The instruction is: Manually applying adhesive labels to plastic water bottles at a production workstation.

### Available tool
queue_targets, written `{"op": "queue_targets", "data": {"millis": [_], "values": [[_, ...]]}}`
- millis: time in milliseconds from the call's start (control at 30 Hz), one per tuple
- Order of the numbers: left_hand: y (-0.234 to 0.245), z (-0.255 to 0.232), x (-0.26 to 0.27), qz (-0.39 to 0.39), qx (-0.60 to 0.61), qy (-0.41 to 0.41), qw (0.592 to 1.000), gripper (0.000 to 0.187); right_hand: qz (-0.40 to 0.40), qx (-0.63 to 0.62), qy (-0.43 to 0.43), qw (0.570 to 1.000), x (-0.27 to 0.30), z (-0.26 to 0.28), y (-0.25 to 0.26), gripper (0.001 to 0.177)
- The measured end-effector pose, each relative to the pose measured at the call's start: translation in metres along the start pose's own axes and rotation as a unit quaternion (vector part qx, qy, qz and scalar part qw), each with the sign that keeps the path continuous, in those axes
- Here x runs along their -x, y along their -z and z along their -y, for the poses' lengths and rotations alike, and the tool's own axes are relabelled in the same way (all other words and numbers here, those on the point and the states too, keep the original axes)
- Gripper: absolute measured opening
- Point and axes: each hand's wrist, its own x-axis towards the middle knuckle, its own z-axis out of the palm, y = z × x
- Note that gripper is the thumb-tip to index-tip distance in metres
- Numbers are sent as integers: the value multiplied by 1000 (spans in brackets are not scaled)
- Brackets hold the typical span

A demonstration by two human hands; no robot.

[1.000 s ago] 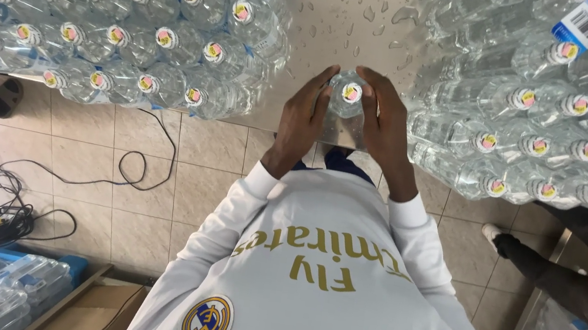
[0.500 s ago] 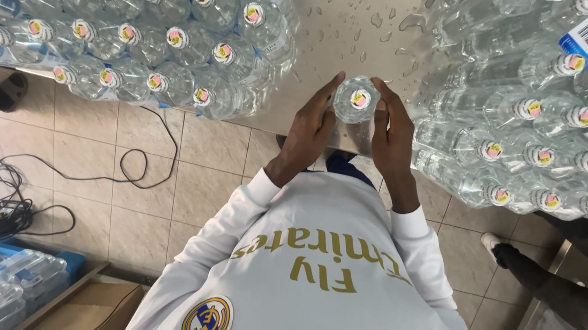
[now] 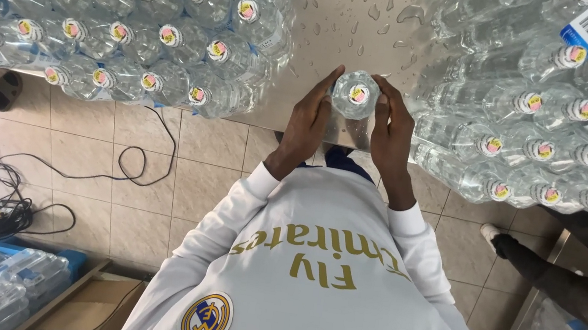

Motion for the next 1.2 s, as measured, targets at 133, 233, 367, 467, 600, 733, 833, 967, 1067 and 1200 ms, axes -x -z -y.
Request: {"op": "queue_targets", "data": {"millis": [133, 233, 367, 467, 600, 733, 833, 967, 1067, 1200], "values": [[2, -11, 3, -25, -5, -27, 999, 52, -11, 32, -13, 999, 3, 9, 2, 38], [6, -12, 8, -39, -23, -31, 999, 44, -51, 49, -17, 997, 6, 15, 4, 33], [7, -10, 10, -59, -23, -31, 998, 32, -38, 52, 2, 998, 2, -2, 8, 28], [10, -12, 6, -65, -43, -56, 995, 25, -25, 78, -2, 997, 2, -22, 8, 30], [11, -7, 3, -73, -104, -94, 987, 17, 49, 128, -45, 989, -2, -18, 7, 50], [11, -3, 7, -74, -131, -101, 983, 14, 148, 185, -49, 970, 8, -43, -7, 78], [13, -1, 9, -76, -115, -84, 987, 13, 109, 54, -75, 990, 4, -50, -29, 101], [29, 0, 18, -86, -111, -58, 988, 16, 17, 197, -2, 980, -8, -73, -39, 75], [43, 1, 30, -83, -117, -32, 989, 20, 26, 145, -187, 971, -47, -90, -52, 99], [57, -6, 55, -67, -97, 21, 993, 23, 22, 141, -242, 960, -130, -99, -75, 90]]}}
